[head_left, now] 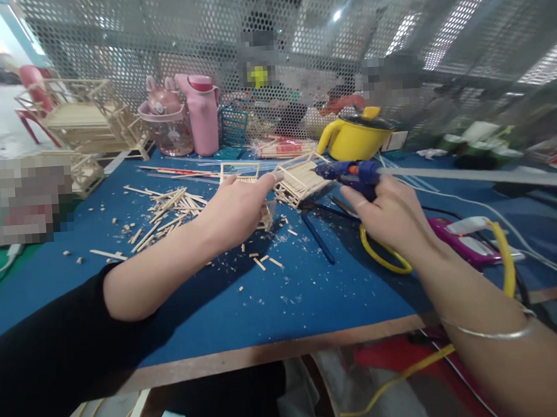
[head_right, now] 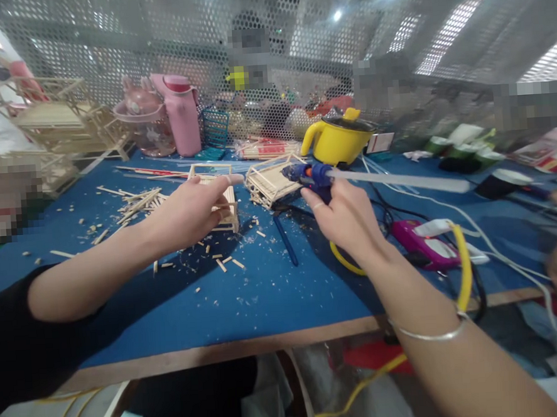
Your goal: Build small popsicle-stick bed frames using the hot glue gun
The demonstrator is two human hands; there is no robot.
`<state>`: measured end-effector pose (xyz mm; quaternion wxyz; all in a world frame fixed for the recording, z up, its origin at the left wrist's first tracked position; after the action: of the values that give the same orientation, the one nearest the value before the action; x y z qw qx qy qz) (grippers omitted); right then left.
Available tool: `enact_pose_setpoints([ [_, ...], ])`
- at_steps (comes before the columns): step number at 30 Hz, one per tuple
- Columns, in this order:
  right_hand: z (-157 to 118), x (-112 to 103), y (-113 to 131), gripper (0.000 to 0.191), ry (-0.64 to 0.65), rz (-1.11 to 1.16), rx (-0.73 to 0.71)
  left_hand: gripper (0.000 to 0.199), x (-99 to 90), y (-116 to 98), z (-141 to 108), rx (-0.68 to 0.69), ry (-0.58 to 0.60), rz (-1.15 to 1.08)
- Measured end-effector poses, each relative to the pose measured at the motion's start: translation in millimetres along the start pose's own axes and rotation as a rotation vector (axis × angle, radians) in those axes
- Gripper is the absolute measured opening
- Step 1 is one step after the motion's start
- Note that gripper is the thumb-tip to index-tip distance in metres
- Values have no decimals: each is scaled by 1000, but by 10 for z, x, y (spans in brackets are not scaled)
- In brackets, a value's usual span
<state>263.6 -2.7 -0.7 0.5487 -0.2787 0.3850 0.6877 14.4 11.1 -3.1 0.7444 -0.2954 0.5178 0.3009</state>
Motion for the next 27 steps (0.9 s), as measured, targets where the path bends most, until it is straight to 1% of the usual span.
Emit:
enact_pose_setpoints([
  [4,225,112,30,44,54,-114,-43,62,12,3,9,-16,-10,-27],
  [8,366,208,70,45,96,-211,-93,64,0,-8,6,-30,-16,-45],
  [11,413,266,79,46,148,-277,-116,62,-2,-9,4,-31,-15,-39],
  [16,465,352,103,41,213,-358,-223,60,33,7,11,-21,-5,-24],
  [19,525,404,136,44,217,-387,-234,60,39,6,11,-26,-6,-22],
  [21,571,443,163,45,245,-364,-229,60,25,-7,6,-32,1,-29],
  [24,624,485,198,43,286,-337,-218,62,-24,-37,-12,-31,-1,-43],
  [27,639,491,225,42,298,-368,-235,62,-78,-58,-36,-18,-31,-49],
])
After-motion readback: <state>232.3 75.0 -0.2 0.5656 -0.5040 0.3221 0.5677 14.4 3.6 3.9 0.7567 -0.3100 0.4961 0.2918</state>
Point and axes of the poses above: each hand's wrist, its own z-axis towards the middle knuckle, its own x-axis out of the palm, y = z × x, the point moved 2 cm from there along z, towards the middle knuckle, and after that the axes turned 1 degree about -z, right-handed, at the moved point
